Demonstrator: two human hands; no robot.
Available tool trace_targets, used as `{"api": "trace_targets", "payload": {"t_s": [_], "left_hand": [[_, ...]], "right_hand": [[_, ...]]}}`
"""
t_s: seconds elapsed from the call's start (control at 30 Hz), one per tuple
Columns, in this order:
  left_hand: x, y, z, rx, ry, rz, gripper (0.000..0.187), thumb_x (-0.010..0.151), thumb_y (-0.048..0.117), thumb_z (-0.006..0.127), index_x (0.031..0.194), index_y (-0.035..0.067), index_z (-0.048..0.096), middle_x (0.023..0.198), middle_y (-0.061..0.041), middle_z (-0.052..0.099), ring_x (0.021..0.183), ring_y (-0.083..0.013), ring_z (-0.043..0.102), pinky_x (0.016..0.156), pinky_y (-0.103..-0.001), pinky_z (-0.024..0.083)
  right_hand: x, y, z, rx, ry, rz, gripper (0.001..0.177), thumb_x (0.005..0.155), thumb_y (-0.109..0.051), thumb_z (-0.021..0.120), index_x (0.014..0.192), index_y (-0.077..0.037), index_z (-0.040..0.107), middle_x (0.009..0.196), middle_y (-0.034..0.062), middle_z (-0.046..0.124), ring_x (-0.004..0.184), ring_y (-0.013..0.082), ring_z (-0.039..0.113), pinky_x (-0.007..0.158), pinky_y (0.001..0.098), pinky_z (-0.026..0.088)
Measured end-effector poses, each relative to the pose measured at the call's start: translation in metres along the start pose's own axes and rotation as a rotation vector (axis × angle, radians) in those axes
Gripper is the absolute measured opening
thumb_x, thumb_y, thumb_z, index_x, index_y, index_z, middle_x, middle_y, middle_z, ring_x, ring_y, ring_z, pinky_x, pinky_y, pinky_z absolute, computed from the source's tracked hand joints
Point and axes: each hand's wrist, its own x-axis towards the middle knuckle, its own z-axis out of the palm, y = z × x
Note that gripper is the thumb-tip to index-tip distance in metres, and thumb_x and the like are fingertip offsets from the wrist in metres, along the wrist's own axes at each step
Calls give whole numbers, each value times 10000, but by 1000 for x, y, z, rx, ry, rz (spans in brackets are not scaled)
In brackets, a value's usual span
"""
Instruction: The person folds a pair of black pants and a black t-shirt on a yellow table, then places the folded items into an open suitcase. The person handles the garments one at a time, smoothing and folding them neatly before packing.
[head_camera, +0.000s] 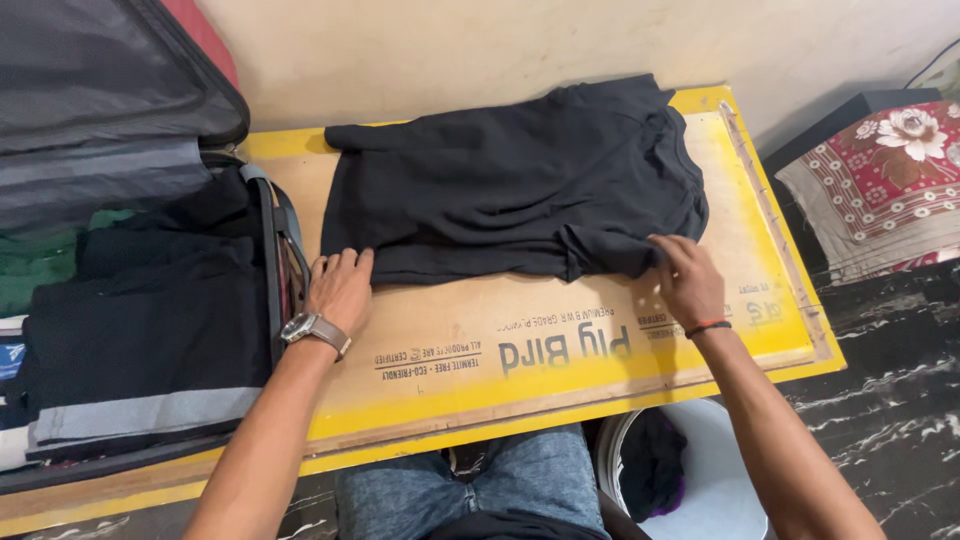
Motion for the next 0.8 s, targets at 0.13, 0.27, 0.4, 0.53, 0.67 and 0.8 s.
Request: {"api": "trace_targets", "payload": {"t_s": [0.13, 0.27, 0.4, 0.53, 0.67, 0.8], "left_hand": [[-4, 9, -30, -195, 179, -64, 257, 871, 57, 632, 1125, 46, 675, 1123, -166, 610, 1060, -354, 590, 976, -479, 442], [-19, 10, -57, -242, 435, -114, 291, 817, 29, 671, 1107, 56, 655, 1139, -147, 610, 1064, -357, 585, 951, -485, 433], [-49, 18, -57, -17, 246, 6, 319, 825, 36, 671, 1141, 76, 661, 1169, -83, 633, 1139, -296, 595, 1029, -476, 441], [-80, 38, -35, -3, 241, 92, 482, 762, 91, 678, 1240, 53, 632, 1295, -117, 629, 1238, -291, 559, 1066, -459, 419], [-96, 47, -26, -266, 91, -16, 641, 728, 135, 689, 1337, -18, 559, 1331, -189, 595, 1216, -344, 519, 969, -476, 390], [-93, 44, -29, -116, -129, -45, 568, 884, 144, 630, 1436, 38, 541, 1234, -130, 622, 1188, -309, 544, 1056, -451, 403]], "right_hand": [[20, 15, -14, 517, 177, 387, 314, 1064, -86, 489, 1300, -93, 694, 1166, 35, 728, 929, 153, 657, 818, 300, 537], [30, 35, -62, 1116, 392, 503, 247, 1114, -238, 531, 1258, -78, 652, 1163, -20, 703, 1061, 90, 669, 808, 281, 590], [-7, 46, -96, 80, 242, 4, 311, 1171, -237, 541, 1363, -9, 630, 1336, 119, 641, 1203, 227, 621, 1010, 368, 545], [-60, 58, -74, 689, 38, 434, 378, 1009, -161, 603, 1337, 26, 592, 1299, 135, 590, 1166, 211, 596, 971, 389, 543], [-101, 79, -58, 1148, 66, 1025, 400, 1091, -358, 471, 1323, -66, 616, 1351, 73, 627, 1157, 183, 627, 891, 336, 513], [-115, 92, -46, 941, 18, 1059, 576, 1035, -501, 515, 1359, -30, 586, 1286, 97, 655, 1129, 176, 628, 840, 350, 529]]}}
